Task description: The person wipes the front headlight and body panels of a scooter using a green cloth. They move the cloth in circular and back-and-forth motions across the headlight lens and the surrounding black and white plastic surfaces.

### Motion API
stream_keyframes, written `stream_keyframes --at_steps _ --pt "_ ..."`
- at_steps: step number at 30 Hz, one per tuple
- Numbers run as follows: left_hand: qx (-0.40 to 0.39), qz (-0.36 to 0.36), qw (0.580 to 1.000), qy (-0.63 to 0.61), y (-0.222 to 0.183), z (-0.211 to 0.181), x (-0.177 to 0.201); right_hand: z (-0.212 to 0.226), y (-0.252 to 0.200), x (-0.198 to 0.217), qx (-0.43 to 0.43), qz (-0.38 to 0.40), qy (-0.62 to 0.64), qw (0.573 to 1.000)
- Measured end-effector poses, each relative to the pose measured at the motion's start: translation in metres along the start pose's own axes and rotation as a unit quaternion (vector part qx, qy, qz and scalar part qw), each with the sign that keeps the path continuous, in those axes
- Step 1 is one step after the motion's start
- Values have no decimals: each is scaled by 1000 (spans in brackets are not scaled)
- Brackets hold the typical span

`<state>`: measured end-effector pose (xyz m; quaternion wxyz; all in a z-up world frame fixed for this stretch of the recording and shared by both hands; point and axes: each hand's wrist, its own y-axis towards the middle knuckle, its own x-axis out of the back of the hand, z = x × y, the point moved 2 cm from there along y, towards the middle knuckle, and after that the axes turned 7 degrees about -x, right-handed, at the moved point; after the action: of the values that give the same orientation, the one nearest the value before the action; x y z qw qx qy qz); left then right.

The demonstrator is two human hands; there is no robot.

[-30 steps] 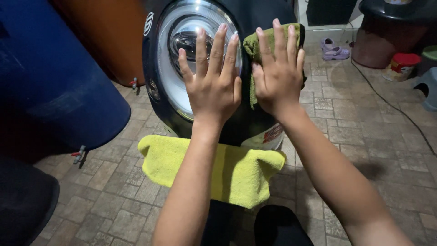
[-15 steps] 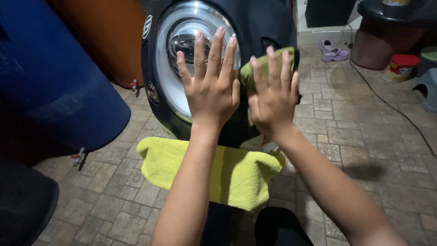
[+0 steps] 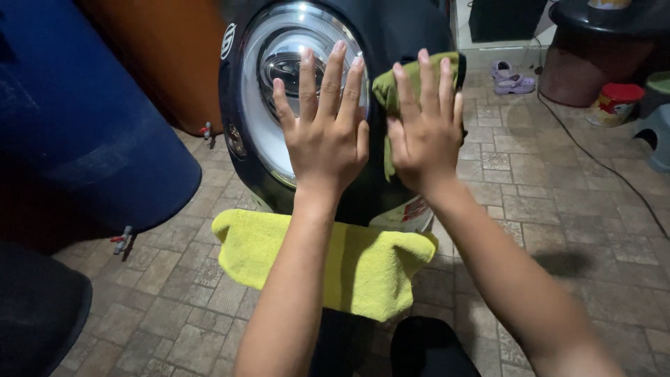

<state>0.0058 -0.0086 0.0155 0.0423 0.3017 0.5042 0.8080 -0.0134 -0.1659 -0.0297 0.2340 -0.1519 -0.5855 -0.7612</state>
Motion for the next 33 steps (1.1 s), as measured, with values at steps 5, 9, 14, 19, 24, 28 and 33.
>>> stream_keyframes --at_steps 5,9,14,19,24,28,33 --pt "-1 -6 1000 1 1 0 0 4 -41 -10 22 -50 -55 997" --pt "-1 -14 1000 1 1 -1 1 5 -50 -11 34 -63 -80 994" --pt "0 -7 1000 -9 1 1 0 6 -22 -8 20 -18 -82 996" --pt "5 -8 1000 -11 0 -1 -1 6 27 -3 -2 28 -49 998" --pt "0 -11 1000 -2 1 -1 0 7 42 1 -21 60 -3 998" --pt "3 -8 1000 -1 -1 0 -3 7 11 -4 -10 35 -37 999" --pt "2 -9 1000 10 0 0 -3 14 -38 -12 37 -44 -133 989"
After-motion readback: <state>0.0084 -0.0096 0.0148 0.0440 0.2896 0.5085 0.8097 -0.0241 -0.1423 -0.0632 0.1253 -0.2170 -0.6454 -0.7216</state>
